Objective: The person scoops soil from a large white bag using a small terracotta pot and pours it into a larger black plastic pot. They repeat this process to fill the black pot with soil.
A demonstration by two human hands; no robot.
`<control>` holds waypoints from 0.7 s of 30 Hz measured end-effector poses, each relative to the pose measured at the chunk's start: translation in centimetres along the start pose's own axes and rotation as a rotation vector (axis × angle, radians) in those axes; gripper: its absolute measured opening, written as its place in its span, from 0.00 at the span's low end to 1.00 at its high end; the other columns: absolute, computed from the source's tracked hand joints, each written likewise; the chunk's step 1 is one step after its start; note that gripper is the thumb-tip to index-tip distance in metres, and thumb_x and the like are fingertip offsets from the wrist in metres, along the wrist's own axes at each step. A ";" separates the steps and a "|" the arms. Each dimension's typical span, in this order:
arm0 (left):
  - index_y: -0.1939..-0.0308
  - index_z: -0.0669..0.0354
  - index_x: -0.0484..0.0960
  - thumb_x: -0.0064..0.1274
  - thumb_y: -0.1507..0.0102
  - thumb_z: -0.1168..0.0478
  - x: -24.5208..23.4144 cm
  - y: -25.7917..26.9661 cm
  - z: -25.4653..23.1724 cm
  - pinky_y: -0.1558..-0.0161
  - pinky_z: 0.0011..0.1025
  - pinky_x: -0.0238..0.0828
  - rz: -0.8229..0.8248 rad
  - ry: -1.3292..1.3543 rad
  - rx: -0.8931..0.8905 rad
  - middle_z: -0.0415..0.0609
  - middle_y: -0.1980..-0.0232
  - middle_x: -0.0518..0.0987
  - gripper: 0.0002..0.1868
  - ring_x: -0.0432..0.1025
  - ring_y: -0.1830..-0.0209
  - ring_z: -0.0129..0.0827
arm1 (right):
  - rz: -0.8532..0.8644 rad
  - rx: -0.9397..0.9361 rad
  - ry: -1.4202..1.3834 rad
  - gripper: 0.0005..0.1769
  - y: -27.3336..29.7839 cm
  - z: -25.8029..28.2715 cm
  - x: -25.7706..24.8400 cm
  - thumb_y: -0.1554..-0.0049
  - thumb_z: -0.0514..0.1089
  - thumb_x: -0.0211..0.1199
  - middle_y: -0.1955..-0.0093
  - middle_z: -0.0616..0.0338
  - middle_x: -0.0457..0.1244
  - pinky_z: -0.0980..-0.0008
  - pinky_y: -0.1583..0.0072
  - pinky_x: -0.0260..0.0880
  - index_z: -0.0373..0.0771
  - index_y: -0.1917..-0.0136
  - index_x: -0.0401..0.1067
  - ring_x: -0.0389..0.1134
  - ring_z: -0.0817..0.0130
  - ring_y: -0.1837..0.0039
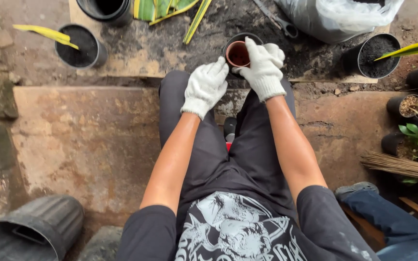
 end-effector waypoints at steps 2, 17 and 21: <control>0.44 0.62 0.80 0.60 0.46 0.65 -0.1 0.0 0.0 0.41 0.36 0.72 -0.018 0.066 -0.026 0.53 0.34 0.77 0.25 0.76 0.44 0.42 | -0.025 0.091 -0.288 0.49 -0.2 -1.1 -1.0 0.55 0.46 0.80 0.39 0.49 0.66 0.61 0.39 0.68 0.40 0.25 0.60 0.68 0.52 0.41; 0.45 0.59 0.82 0.60 0.47 0.62 0.5 0.3 0.4 0.50 0.33 0.74 0.031 -0.007 -0.028 0.51 0.34 0.78 0.25 0.78 0.50 0.38 | -0.105 0.208 -0.277 0.41 0.9 0.2 -2.4 0.52 0.49 0.81 0.46 0.48 0.67 0.61 0.45 0.71 0.34 0.33 0.65 0.70 0.54 0.47; 0.44 0.59 0.82 0.59 0.47 0.63 0.8 0.7 0.9 0.48 0.33 0.74 0.028 0.048 -0.036 0.50 0.34 0.78 0.25 0.78 0.47 0.39 | -0.072 0.213 0.005 0.46 0.5 -0.7 3.5 0.53 0.64 0.79 0.46 0.50 0.65 0.52 0.39 0.57 0.40 0.32 0.65 0.62 0.53 0.46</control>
Point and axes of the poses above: each hand's wrist, its own y-axis away from the middle knuckle, its own x-axis out of the palm, z = x × y, the point moved 4 cm from there along -y, towards the middle knuckle
